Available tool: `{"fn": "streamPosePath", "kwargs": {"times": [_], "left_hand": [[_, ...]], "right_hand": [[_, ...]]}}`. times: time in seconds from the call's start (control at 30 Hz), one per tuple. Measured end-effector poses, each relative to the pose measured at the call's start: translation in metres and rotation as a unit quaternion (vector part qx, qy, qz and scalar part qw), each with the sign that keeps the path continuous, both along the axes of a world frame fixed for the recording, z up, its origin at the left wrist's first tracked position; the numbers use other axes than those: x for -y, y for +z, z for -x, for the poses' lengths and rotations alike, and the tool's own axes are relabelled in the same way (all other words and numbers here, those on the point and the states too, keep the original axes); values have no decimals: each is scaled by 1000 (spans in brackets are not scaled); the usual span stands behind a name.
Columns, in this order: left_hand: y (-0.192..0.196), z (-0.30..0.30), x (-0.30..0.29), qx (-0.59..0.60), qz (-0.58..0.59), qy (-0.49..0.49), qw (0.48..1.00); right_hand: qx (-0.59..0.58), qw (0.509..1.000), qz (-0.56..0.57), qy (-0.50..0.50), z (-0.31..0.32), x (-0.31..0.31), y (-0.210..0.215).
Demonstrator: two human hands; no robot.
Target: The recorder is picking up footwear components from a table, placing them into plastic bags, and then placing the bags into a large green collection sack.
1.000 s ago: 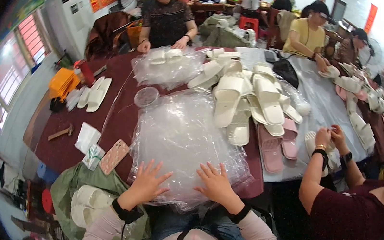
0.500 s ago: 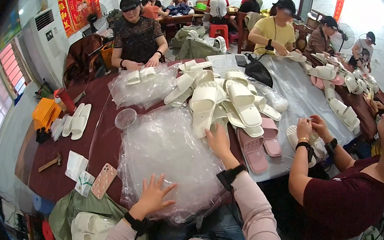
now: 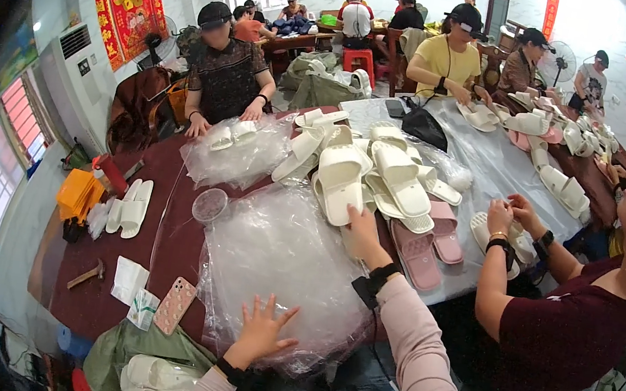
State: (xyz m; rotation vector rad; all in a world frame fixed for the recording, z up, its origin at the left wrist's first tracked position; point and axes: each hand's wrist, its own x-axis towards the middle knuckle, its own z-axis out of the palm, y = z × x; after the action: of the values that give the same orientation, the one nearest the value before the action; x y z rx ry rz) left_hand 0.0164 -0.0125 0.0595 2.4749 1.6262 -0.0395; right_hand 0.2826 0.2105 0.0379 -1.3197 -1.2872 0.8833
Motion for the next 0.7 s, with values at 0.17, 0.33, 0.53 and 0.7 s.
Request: {"fn": "streamPosePath", "kwargs": {"times": [0.17,0.33,0.53,0.7], "left_hand": [[-13,7,6,1,-43,25,999],[-9,3,-2,10,-83,-8,996],[-14,-1,-10,10,-47,-19,999],[-17,-5,-12,7,-25,-11,1000]], "right_hand": [[-322,944,-18,72,4,31,72],[-418,896,-106,109,-13,67,137],[-402,901,-111,121,-25,95,165],[-411,889,-75,188,-4,120,178]]}}
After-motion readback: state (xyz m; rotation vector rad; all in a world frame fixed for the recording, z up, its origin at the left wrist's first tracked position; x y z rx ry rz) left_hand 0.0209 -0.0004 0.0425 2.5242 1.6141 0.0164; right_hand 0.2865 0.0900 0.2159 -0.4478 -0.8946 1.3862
